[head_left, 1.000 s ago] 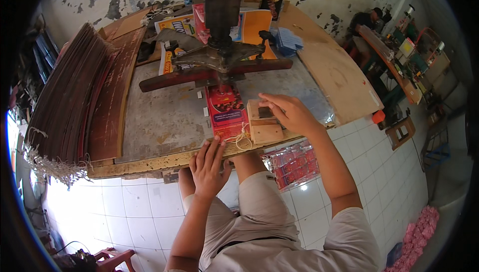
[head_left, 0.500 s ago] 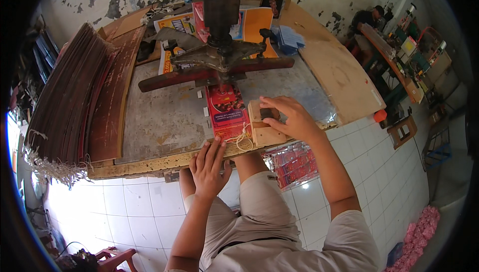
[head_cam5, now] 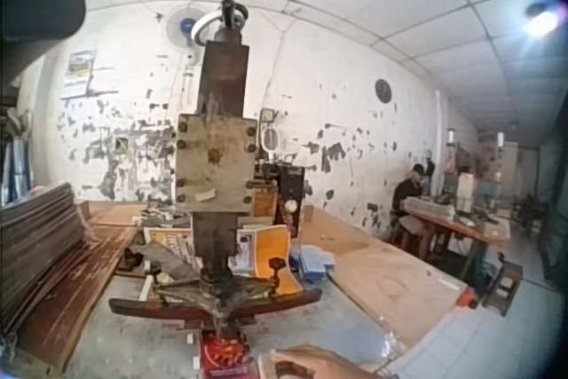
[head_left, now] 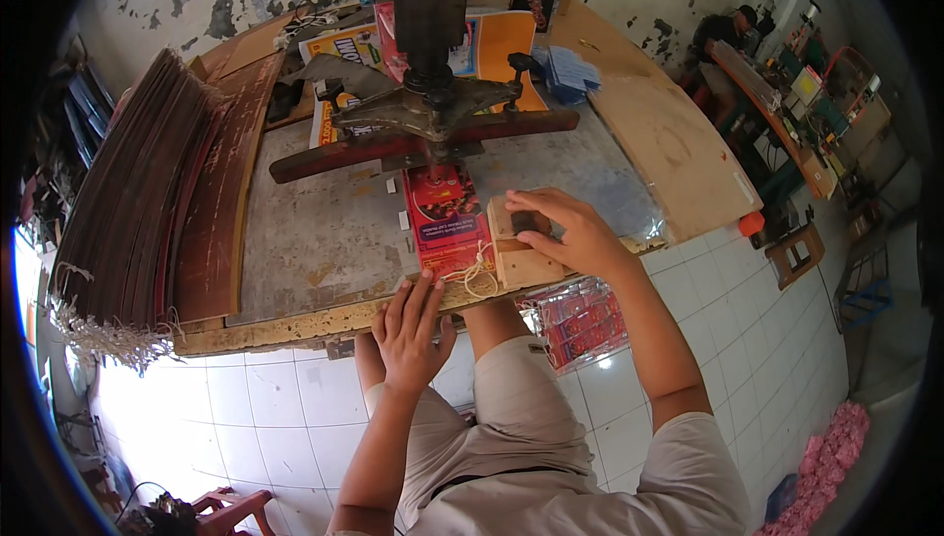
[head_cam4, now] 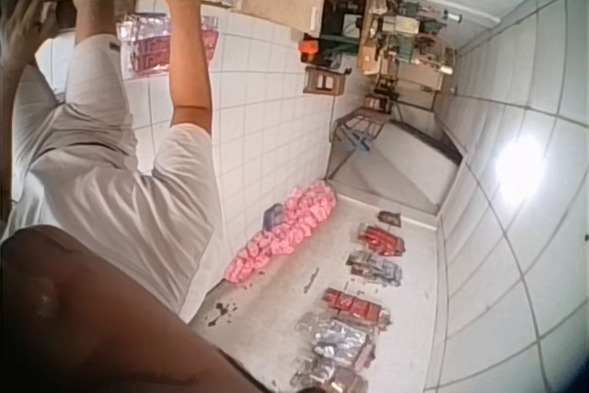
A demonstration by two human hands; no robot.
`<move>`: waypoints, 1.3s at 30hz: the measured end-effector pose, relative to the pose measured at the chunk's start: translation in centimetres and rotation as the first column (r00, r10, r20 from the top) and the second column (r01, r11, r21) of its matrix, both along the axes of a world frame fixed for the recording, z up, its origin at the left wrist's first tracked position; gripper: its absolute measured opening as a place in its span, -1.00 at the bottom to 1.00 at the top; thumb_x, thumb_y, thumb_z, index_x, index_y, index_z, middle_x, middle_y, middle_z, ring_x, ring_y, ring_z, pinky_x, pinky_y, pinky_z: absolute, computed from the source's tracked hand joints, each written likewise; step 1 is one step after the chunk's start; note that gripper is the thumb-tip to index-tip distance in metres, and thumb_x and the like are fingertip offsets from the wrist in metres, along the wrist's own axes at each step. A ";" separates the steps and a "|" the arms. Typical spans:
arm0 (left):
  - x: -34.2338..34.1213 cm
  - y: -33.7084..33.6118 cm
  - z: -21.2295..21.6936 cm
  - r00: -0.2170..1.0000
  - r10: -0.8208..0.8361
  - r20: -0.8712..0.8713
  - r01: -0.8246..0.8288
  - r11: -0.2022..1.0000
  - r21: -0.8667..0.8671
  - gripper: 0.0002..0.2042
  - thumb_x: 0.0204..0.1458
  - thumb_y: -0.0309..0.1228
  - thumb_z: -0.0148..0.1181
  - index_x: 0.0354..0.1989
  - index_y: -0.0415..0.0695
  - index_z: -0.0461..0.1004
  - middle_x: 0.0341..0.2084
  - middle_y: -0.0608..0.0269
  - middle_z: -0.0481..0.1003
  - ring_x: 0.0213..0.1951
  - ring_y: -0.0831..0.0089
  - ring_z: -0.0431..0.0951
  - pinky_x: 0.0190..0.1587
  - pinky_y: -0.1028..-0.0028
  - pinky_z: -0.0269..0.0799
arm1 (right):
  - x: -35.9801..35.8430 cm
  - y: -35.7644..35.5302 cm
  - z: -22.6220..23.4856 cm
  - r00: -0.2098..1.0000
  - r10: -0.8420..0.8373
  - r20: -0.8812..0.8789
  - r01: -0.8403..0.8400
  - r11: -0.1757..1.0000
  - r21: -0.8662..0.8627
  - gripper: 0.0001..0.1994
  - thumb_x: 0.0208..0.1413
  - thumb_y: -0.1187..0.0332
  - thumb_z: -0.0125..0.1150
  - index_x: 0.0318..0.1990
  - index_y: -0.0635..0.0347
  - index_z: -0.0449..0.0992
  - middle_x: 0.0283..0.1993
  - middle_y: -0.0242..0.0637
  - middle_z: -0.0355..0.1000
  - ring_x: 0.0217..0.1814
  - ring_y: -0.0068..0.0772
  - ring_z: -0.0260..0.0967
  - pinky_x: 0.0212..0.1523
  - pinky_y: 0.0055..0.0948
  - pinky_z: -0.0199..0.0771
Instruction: The person aligns a long red strip of packaging under a manual sealing machine, pulls the lever down to seal a section, and repeats this for multiple sections of the strip.
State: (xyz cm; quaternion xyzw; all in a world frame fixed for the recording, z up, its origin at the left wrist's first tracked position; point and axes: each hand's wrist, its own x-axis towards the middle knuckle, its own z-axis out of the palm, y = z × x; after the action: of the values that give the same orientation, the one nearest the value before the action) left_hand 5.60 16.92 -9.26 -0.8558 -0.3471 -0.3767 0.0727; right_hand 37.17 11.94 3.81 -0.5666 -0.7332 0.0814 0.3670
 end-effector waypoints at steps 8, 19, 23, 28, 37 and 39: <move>-0.1 0.0 0.2 1.000 -0.004 -0.004 0.004 1.000 -0.006 -0.39 0.19 -0.23 0.35 0.49 0.12 0.57 0.54 0.46 0.49 0.48 0.35 0.44 0.53 0.23 0.11 | 0.2 0.2 -0.5 1.000 0.009 0.003 -0.009 0.999 0.036 -0.39 0.30 0.44 0.51 0.51 -0.01 0.55 0.29 -0.27 0.67 0.00 -0.23 0.59 0.12 -0.25 0.68; -0.1 0.0 0.5 0.999 -0.036 -0.001 0.036 0.999 -0.013 -0.37 0.17 -0.25 0.37 0.48 0.04 0.55 0.53 0.37 0.49 0.48 0.24 0.44 0.50 0.13 0.16 | 0.2 -1.3 0.6 0.994 -0.111 -0.012 0.111 0.966 0.234 -0.49 0.28 0.37 0.56 0.37 0.16 0.63 0.26 -0.14 0.63 0.15 -0.10 0.61 0.23 -0.14 0.64; -0.2 -0.8 2.2 0.998 -0.067 0.019 0.069 0.992 -0.110 -0.35 0.15 -0.23 0.38 0.48 -0.01 0.54 0.50 0.26 0.50 0.49 0.15 0.43 0.51 0.05 0.16 | -0.2 -4.6 -0.2 0.984 -0.180 -0.006 0.176 0.955 0.239 -0.55 0.24 0.29 0.60 0.23 0.21 0.66 0.26 -0.15 0.61 0.28 0.01 0.57 0.32 -0.05 0.59; 1.5 -1.9 3.9 0.997 -0.073 0.031 0.077 0.985 -0.156 -0.34 0.17 -0.18 0.42 0.48 -0.05 0.52 0.51 0.14 0.46 0.53 0.04 0.37 0.57 -0.03 0.10 | -3.9 -6.7 -1.0 0.981 -0.127 0.145 0.103 0.981 0.166 -0.55 0.21 0.26 0.62 0.20 0.20 0.67 0.35 -0.20 0.55 0.37 0.05 0.52 0.37 0.00 0.57; 4.9 -2.0 5.3 0.971 -0.238 -0.035 0.219 0.935 -0.278 -0.21 0.18 -0.12 0.44 0.60 -0.08 0.37 0.61 -0.08 0.27 0.64 -0.14 0.19 0.67 -0.20 0.03 | -2.9 -6.3 -1.3 0.993 -0.119 -0.013 0.120 0.983 0.142 -0.55 0.14 0.39 0.64 0.18 0.17 0.69 0.31 -0.17 0.61 0.34 0.02 0.57 0.33 -0.06 0.62; 5.4 -2.3 5.6 0.975 -0.216 -0.058 0.193 0.942 -0.274 -0.21 0.20 -0.10 0.42 0.60 -0.08 0.37 0.62 -0.10 0.26 0.64 -0.17 0.18 0.67 -0.20 0.03 | -2.9 -6.7 -0.9 0.988 -0.130 -0.086 0.143 0.976 0.162 -0.54 0.06 0.45 0.68 0.14 0.20 0.71 0.29 -0.18 0.65 0.33 0.03 0.59 0.29 -0.06 0.65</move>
State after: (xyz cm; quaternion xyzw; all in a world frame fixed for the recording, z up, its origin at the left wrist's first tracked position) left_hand 10.95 14.61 -3.65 -0.9048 -0.3004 -0.2942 -0.0674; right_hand 34.26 5.27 2.90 -0.5794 -0.6825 0.0151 0.4453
